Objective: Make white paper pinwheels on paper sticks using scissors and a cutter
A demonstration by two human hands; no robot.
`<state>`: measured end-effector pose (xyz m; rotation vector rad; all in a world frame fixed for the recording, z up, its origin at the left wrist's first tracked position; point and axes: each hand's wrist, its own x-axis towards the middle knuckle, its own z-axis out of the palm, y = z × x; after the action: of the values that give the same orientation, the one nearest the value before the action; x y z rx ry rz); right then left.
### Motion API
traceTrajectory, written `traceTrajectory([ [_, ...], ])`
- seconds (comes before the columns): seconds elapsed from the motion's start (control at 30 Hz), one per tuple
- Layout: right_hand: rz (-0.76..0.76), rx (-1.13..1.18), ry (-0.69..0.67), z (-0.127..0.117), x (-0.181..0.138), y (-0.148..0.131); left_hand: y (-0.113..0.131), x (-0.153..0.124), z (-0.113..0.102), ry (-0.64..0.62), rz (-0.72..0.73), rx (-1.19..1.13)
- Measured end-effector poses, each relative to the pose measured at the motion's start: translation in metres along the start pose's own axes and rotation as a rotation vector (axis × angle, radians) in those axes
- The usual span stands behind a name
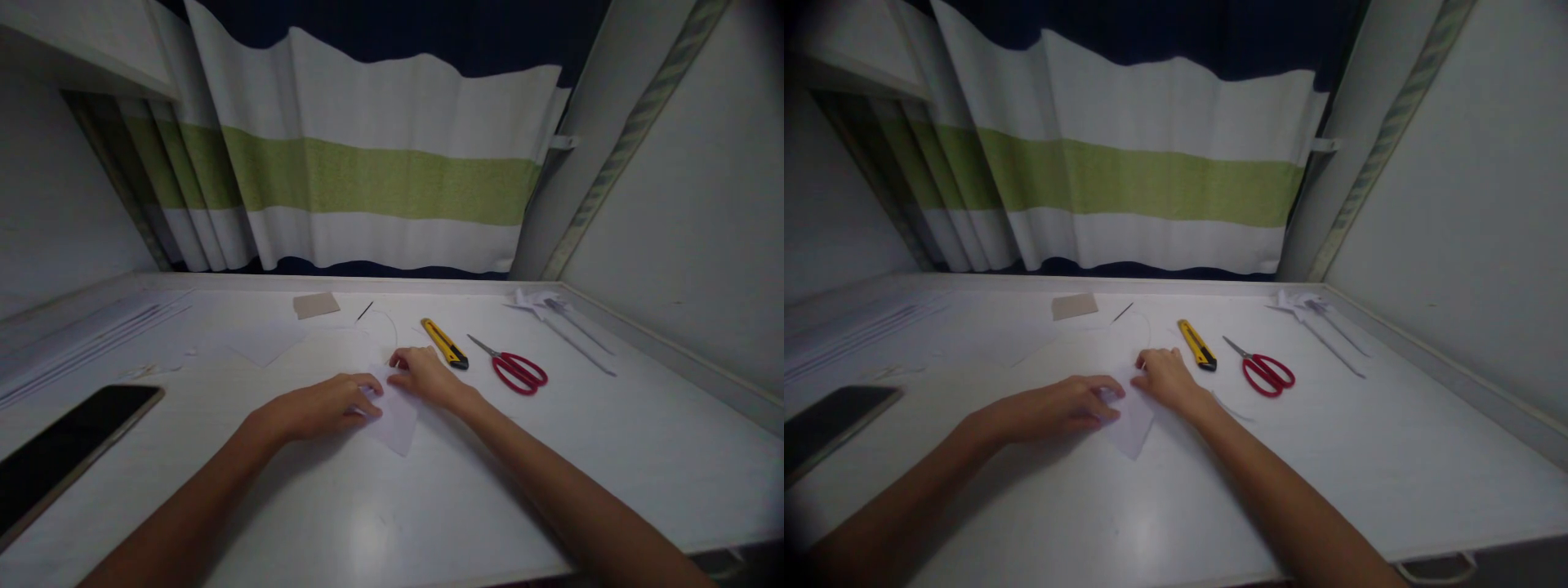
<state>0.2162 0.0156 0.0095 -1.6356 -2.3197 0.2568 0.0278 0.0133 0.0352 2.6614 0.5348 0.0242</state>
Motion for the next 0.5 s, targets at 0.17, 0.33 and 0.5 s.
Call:
traceTrajectory([
  [0.17, 0.013, -0.017, 0.031, 0.0095, 0.0025, -0.0015, -0.0019, -0.0002, 0.0002, 0.03, -0.004, -0.027],
  [0.33, -0.156, 0.061, 0.078, 0.0061, -0.0019, -0.0013, -0.0061, -0.0022, 0.0012, 0.03, -0.036, -0.037],
  [0.5, -0.351, 0.076, 0.065, 0.0009, -0.007, 0.0035, -0.0023, -0.0015, 0.0005, 0.023, -0.072, -0.046],
])
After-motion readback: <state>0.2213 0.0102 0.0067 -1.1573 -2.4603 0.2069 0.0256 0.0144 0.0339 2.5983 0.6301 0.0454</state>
